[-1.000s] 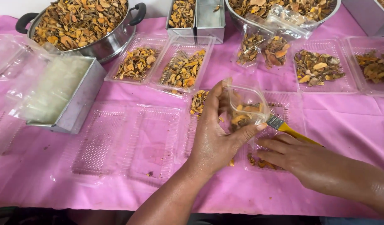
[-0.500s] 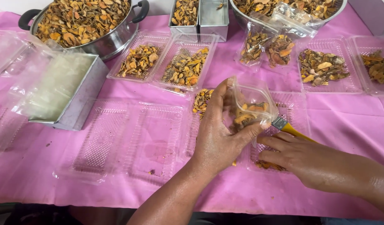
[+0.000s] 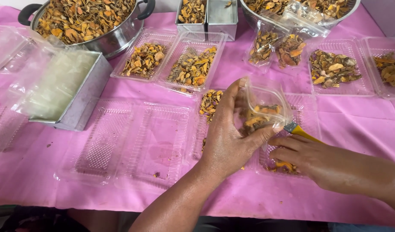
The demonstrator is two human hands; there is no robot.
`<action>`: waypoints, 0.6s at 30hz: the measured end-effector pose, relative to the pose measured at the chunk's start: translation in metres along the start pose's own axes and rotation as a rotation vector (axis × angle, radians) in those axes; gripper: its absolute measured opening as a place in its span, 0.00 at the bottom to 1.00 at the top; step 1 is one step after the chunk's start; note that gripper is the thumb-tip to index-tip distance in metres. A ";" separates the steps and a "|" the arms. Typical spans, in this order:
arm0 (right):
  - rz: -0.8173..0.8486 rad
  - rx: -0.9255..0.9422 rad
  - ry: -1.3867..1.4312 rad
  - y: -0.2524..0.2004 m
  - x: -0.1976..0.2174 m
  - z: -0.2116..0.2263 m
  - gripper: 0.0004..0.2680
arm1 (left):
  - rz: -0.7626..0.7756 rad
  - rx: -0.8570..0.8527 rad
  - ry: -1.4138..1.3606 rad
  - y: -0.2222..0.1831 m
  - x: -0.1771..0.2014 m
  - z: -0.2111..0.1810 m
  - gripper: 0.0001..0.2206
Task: Packaging dried herbs into small plastic containers and bags using hands and a brush.
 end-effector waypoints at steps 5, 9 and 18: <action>0.014 0.006 0.056 0.000 0.009 0.005 0.37 | -0.007 -0.004 -0.066 0.000 0.001 0.006 0.39; 0.059 -0.059 0.008 -0.017 -0.032 -0.012 0.38 | -0.015 -0.017 -0.087 0.000 0.002 0.007 0.40; -0.058 -0.346 0.047 -0.021 -0.031 -0.031 0.12 | 0.004 -0.078 0.121 -0.002 0.003 -0.002 0.41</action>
Point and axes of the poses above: each hand's wrist, its own y-axis towards the middle knuckle, its own x-axis out of the back of the hand, z = x × y, the point moved 10 cm from there along y, towards the middle knuckle, and after that the axes turned 13 degrees about -y, right-handed, at the moved point
